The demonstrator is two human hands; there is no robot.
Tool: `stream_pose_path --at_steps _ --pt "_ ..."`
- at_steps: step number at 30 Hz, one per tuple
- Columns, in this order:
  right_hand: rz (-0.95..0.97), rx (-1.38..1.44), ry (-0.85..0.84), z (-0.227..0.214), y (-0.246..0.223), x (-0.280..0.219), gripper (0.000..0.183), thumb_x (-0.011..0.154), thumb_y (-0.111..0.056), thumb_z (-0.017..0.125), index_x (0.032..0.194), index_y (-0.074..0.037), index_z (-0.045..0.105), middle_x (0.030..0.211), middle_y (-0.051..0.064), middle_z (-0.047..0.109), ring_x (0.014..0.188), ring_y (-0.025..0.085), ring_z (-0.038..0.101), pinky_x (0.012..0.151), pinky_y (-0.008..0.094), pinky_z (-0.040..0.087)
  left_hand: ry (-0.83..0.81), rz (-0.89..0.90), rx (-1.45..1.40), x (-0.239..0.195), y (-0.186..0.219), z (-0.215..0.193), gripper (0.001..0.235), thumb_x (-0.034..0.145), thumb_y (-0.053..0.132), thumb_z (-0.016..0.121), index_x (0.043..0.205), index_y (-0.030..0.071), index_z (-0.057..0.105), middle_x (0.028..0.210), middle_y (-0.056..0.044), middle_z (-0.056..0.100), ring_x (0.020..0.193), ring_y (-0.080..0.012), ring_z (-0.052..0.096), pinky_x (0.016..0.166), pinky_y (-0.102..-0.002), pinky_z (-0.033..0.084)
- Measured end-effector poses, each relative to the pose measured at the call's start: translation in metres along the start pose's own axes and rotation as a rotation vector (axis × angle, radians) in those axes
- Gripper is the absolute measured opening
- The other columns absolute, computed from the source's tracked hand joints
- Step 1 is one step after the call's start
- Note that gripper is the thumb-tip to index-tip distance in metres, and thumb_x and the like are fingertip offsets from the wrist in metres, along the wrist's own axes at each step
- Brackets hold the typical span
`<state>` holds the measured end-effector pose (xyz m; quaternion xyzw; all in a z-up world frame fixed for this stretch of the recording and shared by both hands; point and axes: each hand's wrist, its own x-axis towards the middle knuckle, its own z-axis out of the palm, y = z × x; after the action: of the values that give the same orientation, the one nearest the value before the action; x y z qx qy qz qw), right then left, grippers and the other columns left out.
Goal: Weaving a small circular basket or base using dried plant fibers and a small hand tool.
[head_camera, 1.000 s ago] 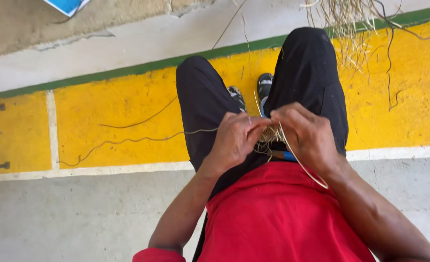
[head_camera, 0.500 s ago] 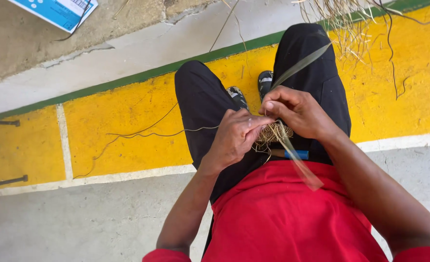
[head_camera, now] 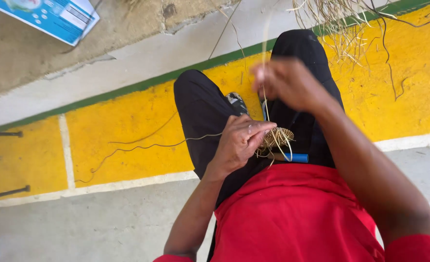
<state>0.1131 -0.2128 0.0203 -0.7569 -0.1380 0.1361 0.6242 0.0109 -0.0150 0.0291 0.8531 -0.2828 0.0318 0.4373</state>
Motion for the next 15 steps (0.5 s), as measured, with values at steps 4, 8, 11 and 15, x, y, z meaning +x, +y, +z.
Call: stream_pose_path --at_steps 4,8,11,15 --pt "-0.007 0.086 -0.052 0.024 0.011 -0.076 0.031 0.104 -0.021 0.059 0.128 -0.003 0.064 0.098 0.003 0.074 0.090 0.007 0.069 0.077 0.026 0.060 0.011 0.008 0.023 -0.003 -0.006 0.003 0.021 0.096 0.010 0.071 0.116 0.016 0.074 0.097 0.001 0.072 0.091 -0.0162 0.064 0.084 -0.034 0.040" --pt "-0.179 -0.086 0.298 0.037 0.008 -0.088 0.022 0.111 -0.021 0.059 0.113 -0.003 0.071 0.096 0.008 0.074 0.086 0.011 0.071 0.076 0.026 0.059 -0.009 0.028 0.037 -0.009 0.004 0.007 0.023 0.094 0.010 0.073 0.115 0.016 0.074 0.091 0.002 0.071 0.087 -0.0159 0.063 0.084 -0.034 0.041" --pt "-0.156 -0.046 0.379 0.028 -0.017 -0.040 0.022 0.109 -0.021 0.057 0.103 -0.002 0.067 0.080 0.004 0.067 0.068 0.010 0.066 0.060 0.026 0.053 -0.004 0.064 0.029 -0.004 0.011 0.004 0.023 0.094 0.009 0.073 0.116 0.015 0.073 0.091 0.001 0.070 0.087 -0.0166 0.063 0.084 -0.033 0.041" --pt "-0.500 -0.104 0.698 0.014 -0.016 0.057 0.020 0.117 -0.014 0.058 0.103 -0.003 0.067 0.070 0.001 0.056 0.060 0.009 0.054 0.053 0.026 0.042 0.018 0.019 0.014 -0.009 0.009 0.011 0.022 0.090 0.006 0.073 0.111 0.015 0.076 0.081 0.002 0.069 0.078 -0.0157 0.062 0.081 -0.031 0.041"
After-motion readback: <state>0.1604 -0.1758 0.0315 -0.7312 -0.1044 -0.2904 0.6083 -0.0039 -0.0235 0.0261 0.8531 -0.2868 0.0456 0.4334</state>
